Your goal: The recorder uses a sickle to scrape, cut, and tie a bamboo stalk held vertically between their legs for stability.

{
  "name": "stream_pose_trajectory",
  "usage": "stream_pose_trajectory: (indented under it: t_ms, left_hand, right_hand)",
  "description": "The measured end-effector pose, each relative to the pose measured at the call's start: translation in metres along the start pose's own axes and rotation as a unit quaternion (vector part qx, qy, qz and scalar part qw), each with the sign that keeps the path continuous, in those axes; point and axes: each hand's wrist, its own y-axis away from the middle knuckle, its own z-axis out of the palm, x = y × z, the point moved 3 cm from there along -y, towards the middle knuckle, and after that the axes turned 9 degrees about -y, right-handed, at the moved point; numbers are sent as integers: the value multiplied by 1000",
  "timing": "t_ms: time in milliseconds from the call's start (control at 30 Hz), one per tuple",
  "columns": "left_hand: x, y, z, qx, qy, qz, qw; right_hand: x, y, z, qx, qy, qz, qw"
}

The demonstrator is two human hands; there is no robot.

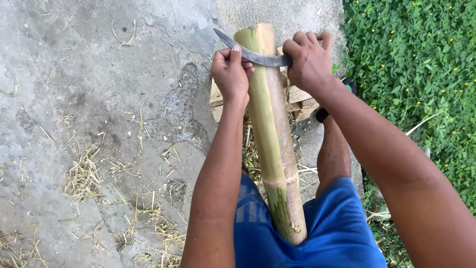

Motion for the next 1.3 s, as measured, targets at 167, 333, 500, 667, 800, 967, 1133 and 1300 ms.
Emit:
stream_pose_trajectory:
  t_ms: [167, 333, 500, 667, 800, 967, 1133, 1300]
  left_hand:
    - [23, -28, 11, 9, -28, -22, 999]
    - [21, -67, 22, 3, 2, -6, 1000]
    - [40, -62, 25, 8, -62, -26, 998]
    - [55, -46, 27, 20, -109, -60, 992]
    - [48, -24, 17, 11, -155, -53, 986]
    - [25, -51, 27, 16, -102, -28, 994]
    - [37, -77, 39, 50, -29, -52, 997]
    - [5, -33, 16, 24, -19, -34, 999]
  right_hand:
    - [14, -32, 8, -9, -2, 12, 1000]
    - [27, -50, 21, 29, 39, 3, 999]
    - [6, -54, 9, -3, 26, 65, 998]
    - [-3, -52, 6, -71, 23, 154, 985]
    - [-5, -29, 11, -88, 8, 159, 983]
    - [17, -39, 30, -88, -4, 142, 986]
    - [29, -70, 21, 21, -14, 66, 997]
    - [11, -26, 3, 7, 2, 45, 999]
